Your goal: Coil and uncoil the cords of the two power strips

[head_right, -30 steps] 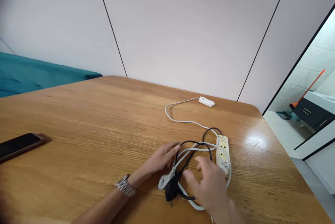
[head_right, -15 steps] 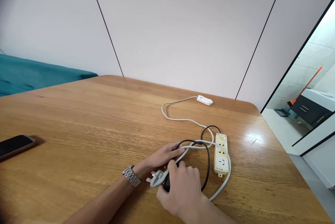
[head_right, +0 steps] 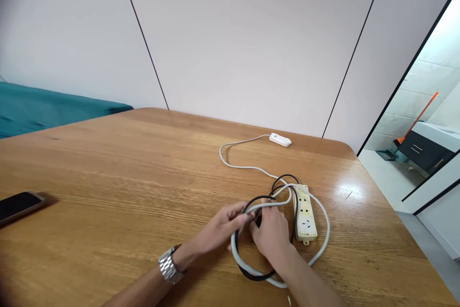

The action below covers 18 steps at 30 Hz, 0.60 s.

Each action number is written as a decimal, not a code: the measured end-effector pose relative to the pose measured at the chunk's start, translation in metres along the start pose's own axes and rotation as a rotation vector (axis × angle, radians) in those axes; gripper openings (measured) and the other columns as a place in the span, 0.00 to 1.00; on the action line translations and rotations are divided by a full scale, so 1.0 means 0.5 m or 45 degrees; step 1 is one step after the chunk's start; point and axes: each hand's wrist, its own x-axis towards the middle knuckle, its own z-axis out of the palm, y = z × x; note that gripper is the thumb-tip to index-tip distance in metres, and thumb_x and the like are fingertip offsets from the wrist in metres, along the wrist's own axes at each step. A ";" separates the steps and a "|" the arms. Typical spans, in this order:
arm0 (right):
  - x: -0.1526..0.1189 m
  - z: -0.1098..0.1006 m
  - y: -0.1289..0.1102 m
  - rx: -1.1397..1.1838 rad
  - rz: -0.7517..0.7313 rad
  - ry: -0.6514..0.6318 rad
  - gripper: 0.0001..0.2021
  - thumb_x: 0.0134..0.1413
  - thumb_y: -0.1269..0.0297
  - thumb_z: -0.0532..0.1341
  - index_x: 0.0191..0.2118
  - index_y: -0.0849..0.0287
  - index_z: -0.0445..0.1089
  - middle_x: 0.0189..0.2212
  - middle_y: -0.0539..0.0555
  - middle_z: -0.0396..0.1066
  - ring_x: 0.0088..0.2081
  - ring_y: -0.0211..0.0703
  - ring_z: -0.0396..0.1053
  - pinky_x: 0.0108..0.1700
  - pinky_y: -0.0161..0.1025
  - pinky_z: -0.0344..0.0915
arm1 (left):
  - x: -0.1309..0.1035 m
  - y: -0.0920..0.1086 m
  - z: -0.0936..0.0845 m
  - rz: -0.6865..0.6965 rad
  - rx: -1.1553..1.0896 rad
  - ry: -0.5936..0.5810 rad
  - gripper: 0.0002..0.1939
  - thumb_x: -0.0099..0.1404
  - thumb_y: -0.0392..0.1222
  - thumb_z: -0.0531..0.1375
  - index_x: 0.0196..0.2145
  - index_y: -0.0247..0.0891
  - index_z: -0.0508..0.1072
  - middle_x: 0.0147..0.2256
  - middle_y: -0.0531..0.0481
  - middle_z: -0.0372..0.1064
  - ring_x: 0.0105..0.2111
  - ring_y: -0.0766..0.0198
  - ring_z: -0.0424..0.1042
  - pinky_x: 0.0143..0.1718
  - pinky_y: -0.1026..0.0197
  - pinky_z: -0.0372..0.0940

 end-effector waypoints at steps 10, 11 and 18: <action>-0.007 -0.198 0.056 0.344 -0.276 -0.334 0.13 0.55 0.62 0.57 0.42 0.54 0.77 0.34 0.52 0.78 0.36 0.45 0.74 0.41 0.39 0.68 | -0.015 0.001 0.035 0.196 0.744 -0.119 0.08 0.67 0.44 0.52 0.36 0.38 0.67 0.37 0.46 0.71 0.37 0.59 0.68 0.43 0.58 0.63; 0.003 -0.209 0.062 0.311 -0.240 -0.211 0.14 0.57 0.63 0.55 0.43 0.55 0.77 0.36 0.53 0.78 0.38 0.46 0.74 0.44 0.40 0.68 | -0.014 0.000 0.038 0.197 0.792 -0.140 0.07 0.67 0.42 0.52 0.36 0.38 0.67 0.38 0.46 0.71 0.38 0.58 0.68 0.45 0.58 0.63; 0.154 -0.154 0.065 -0.149 -0.498 -0.396 0.30 0.44 0.74 0.57 0.58 0.60 0.68 0.59 0.58 0.66 0.59 0.51 0.63 0.60 0.44 0.57 | -0.014 -0.008 0.056 0.161 0.909 -0.108 0.07 0.64 0.40 0.55 0.39 0.37 0.69 0.44 0.41 0.71 0.45 0.53 0.69 0.51 0.53 0.63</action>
